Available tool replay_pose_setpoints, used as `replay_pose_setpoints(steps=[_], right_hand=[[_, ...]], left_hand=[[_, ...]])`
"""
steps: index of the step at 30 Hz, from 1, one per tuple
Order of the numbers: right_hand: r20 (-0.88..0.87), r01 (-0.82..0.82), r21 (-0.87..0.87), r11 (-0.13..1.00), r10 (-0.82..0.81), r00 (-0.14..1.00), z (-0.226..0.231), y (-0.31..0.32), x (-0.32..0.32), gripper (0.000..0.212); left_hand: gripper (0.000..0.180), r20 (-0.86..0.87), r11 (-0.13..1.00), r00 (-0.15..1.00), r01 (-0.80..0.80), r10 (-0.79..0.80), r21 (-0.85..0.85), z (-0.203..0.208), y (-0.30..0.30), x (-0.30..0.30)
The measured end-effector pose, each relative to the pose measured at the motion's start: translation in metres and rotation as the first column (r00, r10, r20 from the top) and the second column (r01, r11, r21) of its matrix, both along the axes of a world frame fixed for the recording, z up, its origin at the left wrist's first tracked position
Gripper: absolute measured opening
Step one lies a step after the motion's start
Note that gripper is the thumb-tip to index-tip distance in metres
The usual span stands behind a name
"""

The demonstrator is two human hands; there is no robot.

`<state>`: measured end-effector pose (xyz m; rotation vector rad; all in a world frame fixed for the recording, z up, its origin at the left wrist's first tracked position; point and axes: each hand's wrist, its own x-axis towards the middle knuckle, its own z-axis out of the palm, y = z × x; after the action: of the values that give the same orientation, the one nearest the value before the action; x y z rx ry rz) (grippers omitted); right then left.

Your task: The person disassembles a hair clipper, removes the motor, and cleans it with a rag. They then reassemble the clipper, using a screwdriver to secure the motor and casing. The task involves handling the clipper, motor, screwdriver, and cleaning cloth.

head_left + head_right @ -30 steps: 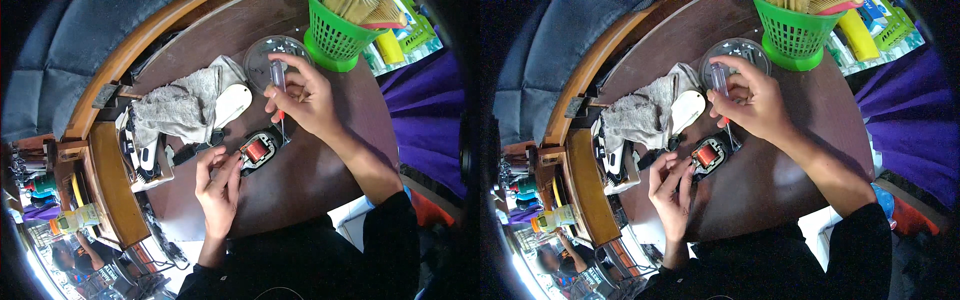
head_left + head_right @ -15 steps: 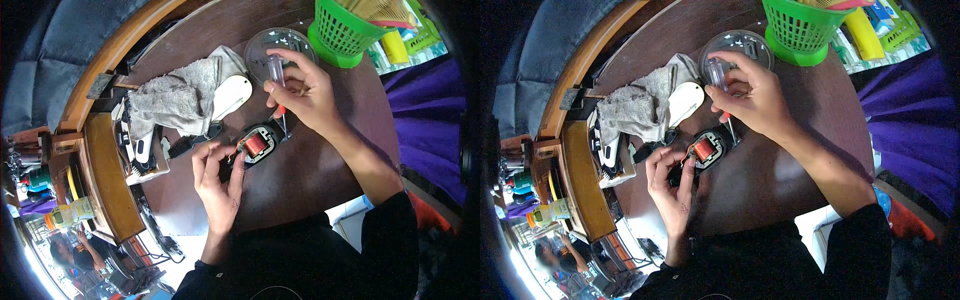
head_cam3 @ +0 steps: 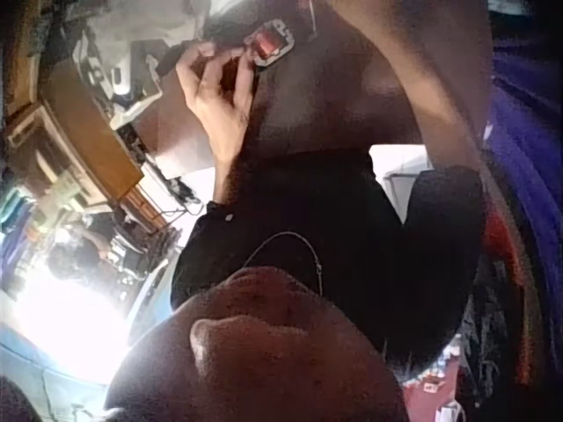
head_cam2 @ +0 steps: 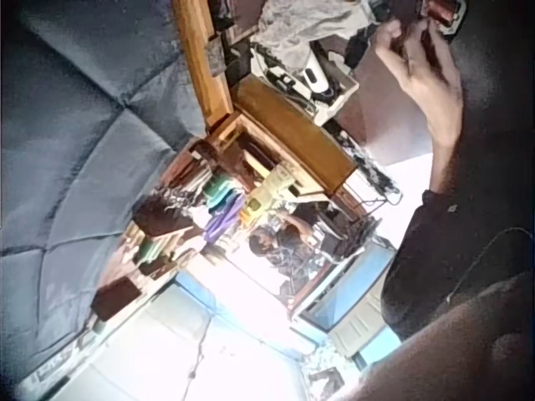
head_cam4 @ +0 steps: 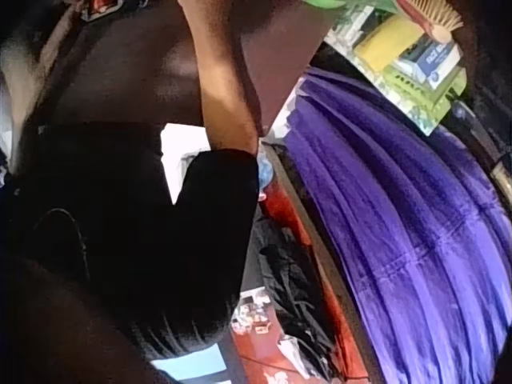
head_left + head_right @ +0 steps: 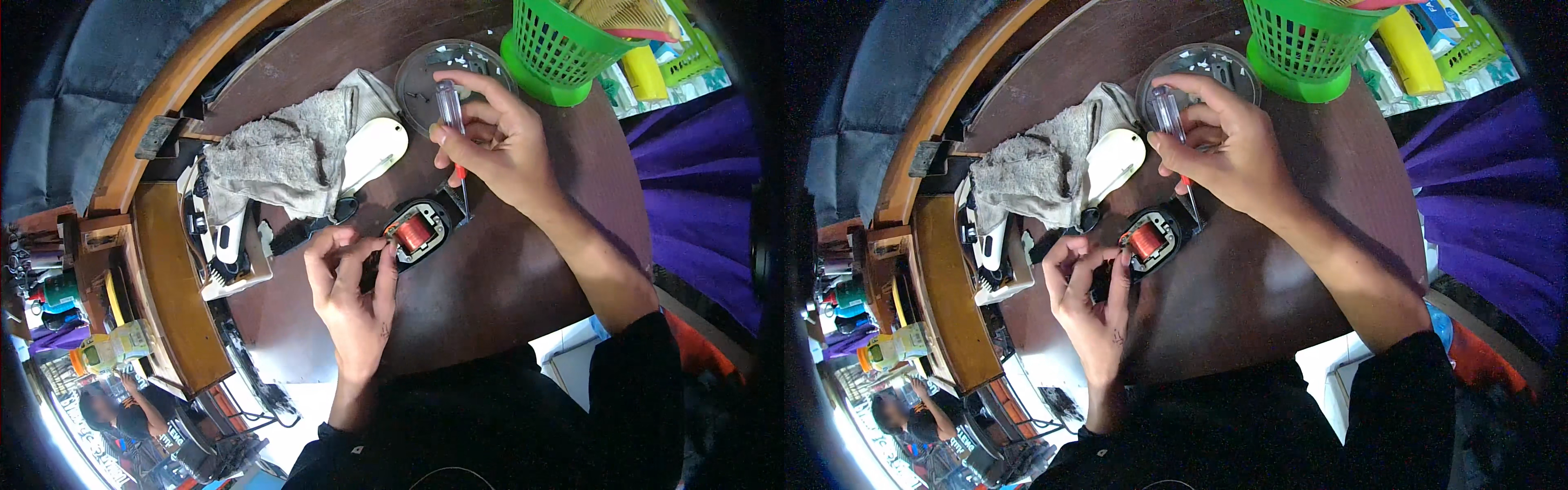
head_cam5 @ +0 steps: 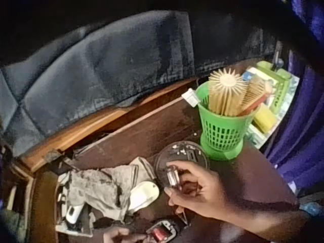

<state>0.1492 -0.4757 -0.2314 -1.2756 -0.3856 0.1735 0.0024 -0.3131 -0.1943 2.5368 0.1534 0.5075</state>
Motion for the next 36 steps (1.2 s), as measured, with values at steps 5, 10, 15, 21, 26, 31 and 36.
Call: replay_pose_setpoints(steps=[5,10,15,21,26,31,36], right_hand=[[-0.009,0.009,0.014,1.000,-0.009,1.000,0.001,0.000,0.002,0.047],[-0.021,0.007,0.005,1.000,-0.007,1.000,0.001,0.000,0.001,0.047],[-0.005,0.000,0.011,1.000,0.000,1.000,0.002,0.000,0.000,0.048],[0.001,0.010,0.011,1.000,-0.010,1.000,0.001,0.000,0.001,0.047],[0.007,0.018,0.007,1.000,-0.018,1.000,0.003,-0.001,0.001,0.047],[0.000,0.041,0.034,0.999,-0.041,0.999,0.003,-0.004,0.006,0.047],[-0.028,0.130,0.099,0.987,-0.128,0.991,-0.001,-0.011,0.017,0.047]], left_hand=[[0.018,0.018,0.993,0.999,-0.037,0.039,-0.115,-0.005,-0.001,0.000],[0.020,0.031,1.000,0.999,0.010,-0.010,0.000,-0.004,0.000,-0.002],[0.019,0.044,1.000,0.999,-0.009,0.009,0.009,-0.005,-0.002,-0.001],[0.017,0.022,0.996,0.999,-0.048,0.049,-0.079,-0.008,-0.004,0.001],[0.017,-0.013,0.994,0.998,-0.069,0.069,-0.089,-0.007,-0.005,0.002],[0.016,-0.012,0.992,0.997,-0.076,0.076,-0.104,0.008,-0.004,0.005],[0.015,0.081,0.992,0.993,0.092,-0.086,-0.082,0.015,0.004,0.029]])
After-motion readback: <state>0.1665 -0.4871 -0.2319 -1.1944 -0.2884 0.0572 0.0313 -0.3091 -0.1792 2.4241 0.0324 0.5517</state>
